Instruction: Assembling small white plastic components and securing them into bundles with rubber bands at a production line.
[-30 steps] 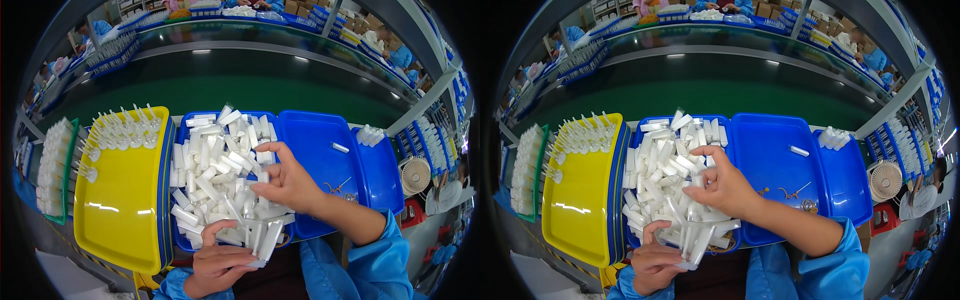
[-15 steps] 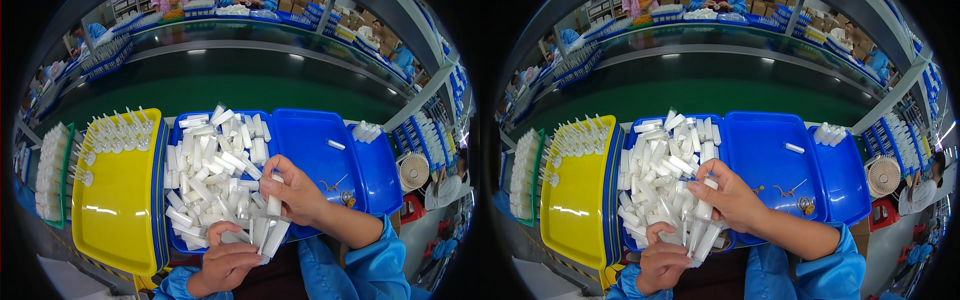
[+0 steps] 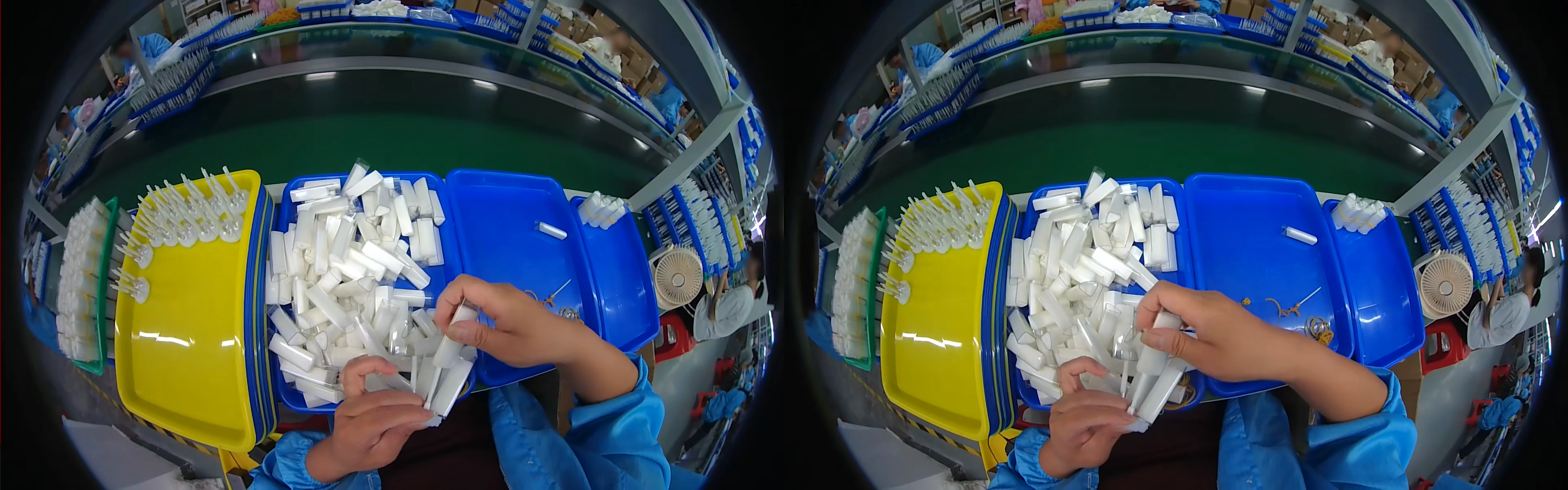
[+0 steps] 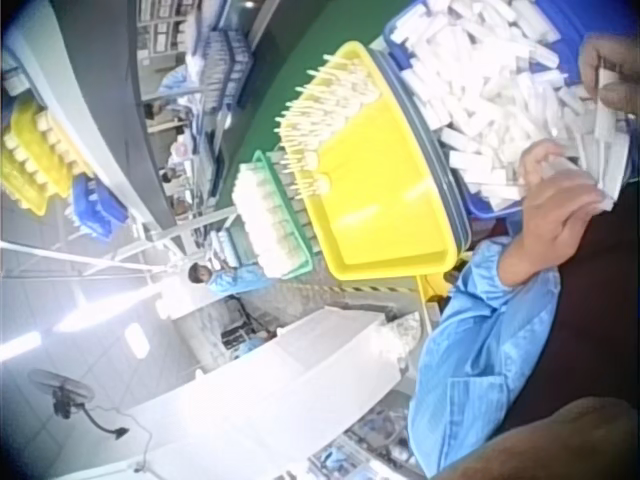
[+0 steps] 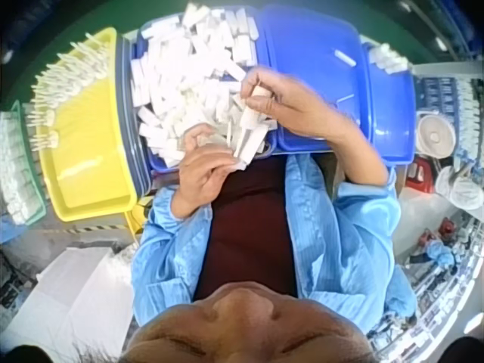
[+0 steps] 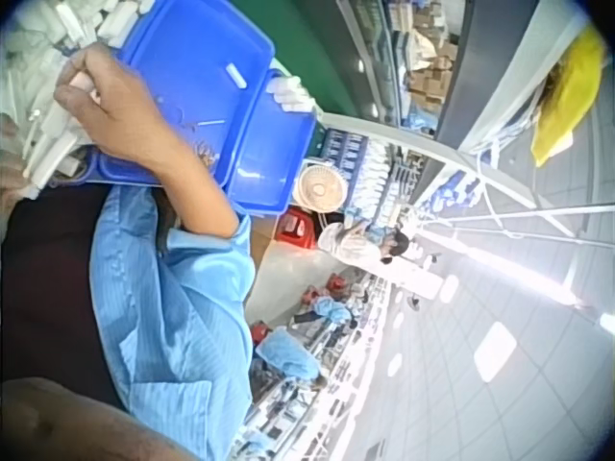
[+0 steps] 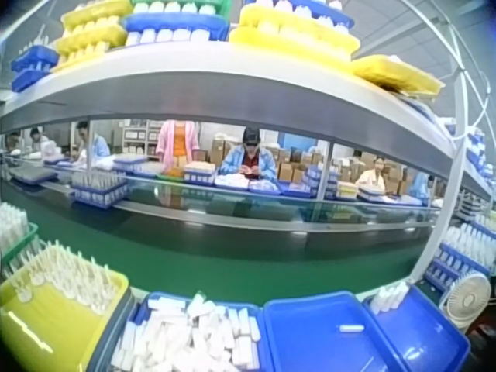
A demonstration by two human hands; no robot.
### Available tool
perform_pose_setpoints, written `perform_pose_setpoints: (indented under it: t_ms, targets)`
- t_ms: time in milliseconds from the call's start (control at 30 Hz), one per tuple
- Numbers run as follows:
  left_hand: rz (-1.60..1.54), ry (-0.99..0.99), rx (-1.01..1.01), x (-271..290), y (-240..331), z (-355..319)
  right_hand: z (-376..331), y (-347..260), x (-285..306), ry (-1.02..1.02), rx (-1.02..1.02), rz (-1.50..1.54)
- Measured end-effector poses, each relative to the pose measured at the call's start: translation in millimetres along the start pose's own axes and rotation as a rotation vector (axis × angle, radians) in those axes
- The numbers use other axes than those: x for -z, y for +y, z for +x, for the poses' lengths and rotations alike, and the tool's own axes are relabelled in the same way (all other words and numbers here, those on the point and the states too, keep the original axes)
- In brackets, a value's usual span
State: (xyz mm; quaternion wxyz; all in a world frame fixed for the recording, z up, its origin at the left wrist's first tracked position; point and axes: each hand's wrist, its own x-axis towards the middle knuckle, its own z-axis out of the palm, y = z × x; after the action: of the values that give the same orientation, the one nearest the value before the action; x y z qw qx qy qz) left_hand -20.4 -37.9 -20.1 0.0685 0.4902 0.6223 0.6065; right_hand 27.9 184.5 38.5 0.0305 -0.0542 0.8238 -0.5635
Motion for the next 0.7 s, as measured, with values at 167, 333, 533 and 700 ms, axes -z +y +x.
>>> perform_pose_setpoints:
  t_ms: [167, 333, 533, 700]
  targets:
    - [0.036, -0.024, -0.065, 0, 0, -3, -12, -14, 4, -0.058, -0.211, 0.223]
    - [0.108, -0.058, -0.058, 5, 2, -3, -14, -25, -7, -0.067, -0.117, -0.035]
    - [0.112, 0.146, 0.035, 6, 13, -8, -10, -26, -31, -0.232, -0.008, -0.026]
    - [0.261, 0.112, 0.044, 19, 10, -2, 40, 4, -9, -0.119, 0.098, 0.013]
